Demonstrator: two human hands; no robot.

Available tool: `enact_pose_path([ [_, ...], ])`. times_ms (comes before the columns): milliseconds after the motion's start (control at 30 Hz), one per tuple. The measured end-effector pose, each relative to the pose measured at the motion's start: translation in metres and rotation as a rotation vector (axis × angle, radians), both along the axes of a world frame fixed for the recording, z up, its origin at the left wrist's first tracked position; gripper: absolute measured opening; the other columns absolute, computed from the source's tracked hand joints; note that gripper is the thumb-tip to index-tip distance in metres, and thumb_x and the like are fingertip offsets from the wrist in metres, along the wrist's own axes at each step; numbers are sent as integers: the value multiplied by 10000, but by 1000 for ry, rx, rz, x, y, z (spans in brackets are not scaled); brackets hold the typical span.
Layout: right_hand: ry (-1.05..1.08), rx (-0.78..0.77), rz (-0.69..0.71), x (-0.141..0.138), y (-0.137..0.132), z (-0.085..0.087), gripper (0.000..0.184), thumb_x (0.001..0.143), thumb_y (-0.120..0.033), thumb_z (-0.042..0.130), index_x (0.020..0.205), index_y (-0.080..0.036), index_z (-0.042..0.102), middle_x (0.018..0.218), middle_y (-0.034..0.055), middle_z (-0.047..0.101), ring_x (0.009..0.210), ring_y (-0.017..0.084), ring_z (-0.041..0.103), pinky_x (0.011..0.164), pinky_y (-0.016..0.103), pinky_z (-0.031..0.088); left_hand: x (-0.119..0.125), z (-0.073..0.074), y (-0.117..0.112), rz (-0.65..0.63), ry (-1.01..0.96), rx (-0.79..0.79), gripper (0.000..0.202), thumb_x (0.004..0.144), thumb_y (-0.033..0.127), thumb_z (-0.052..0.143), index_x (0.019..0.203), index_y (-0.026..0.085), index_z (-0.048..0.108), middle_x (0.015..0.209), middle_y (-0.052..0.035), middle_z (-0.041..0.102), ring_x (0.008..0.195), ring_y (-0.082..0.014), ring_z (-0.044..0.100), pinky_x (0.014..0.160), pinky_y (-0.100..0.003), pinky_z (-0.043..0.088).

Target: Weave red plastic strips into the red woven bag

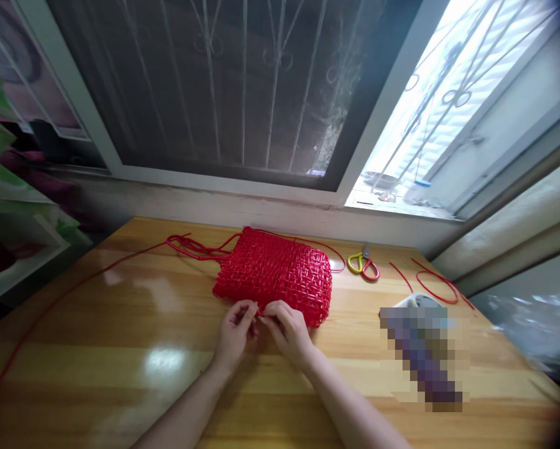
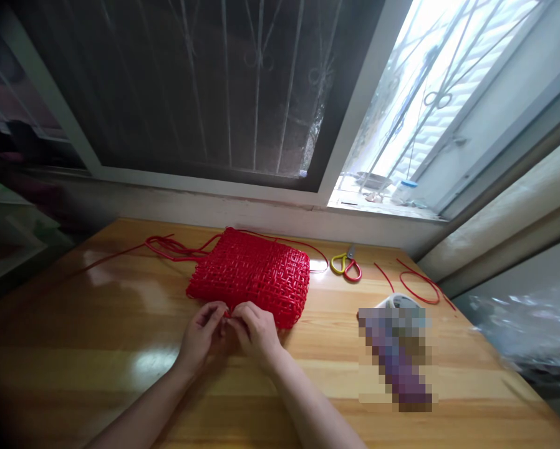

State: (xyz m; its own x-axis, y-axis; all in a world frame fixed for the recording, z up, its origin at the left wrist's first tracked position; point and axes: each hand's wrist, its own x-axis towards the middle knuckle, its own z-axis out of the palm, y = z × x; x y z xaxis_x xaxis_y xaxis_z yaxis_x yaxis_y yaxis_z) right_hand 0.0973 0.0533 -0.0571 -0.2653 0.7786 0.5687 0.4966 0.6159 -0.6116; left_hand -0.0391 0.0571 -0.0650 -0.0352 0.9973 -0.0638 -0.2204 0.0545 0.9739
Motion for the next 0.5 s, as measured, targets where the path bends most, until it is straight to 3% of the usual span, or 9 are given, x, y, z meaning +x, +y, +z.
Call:
enact_pose_path([
  [233, 55, -107, -43, 3, 0, 7, 124, 856, -230, 433, 758, -188, 497, 691, -1, 507, 613, 107, 467, 563, 210, 382, -8, -3, -8, -9, 353, 137, 328, 832, 378, 450, 1054, 173, 577, 711, -8, 611, 492, -93, 521, 507, -212, 452],
  [367, 162, -219, -71, 9, 6, 19, 163, 855, -278, 449, 725, -188, 486, 682, -10, 482, 625, 106, 459, 578, 204, 400, -5, -6, -17, -91, 566, 235, 344, 821, 321, 467, 1105, 173, 595, 807, -59, 671, 669, -144, 608, 632, -233, 475],
  [500, 13, -358, -92, 19, 8, 33, 174, 806, -264, 508, 650, -187, 505, 688, -15, 467, 620, 104, 472, 553, 197, 395, 0, -5, -20, -180, 615, 246, 440, 802, 288, 476, 1228, 179, 512, 708, -40, 659, 578, -136, 576, 549, -208, 441],
])
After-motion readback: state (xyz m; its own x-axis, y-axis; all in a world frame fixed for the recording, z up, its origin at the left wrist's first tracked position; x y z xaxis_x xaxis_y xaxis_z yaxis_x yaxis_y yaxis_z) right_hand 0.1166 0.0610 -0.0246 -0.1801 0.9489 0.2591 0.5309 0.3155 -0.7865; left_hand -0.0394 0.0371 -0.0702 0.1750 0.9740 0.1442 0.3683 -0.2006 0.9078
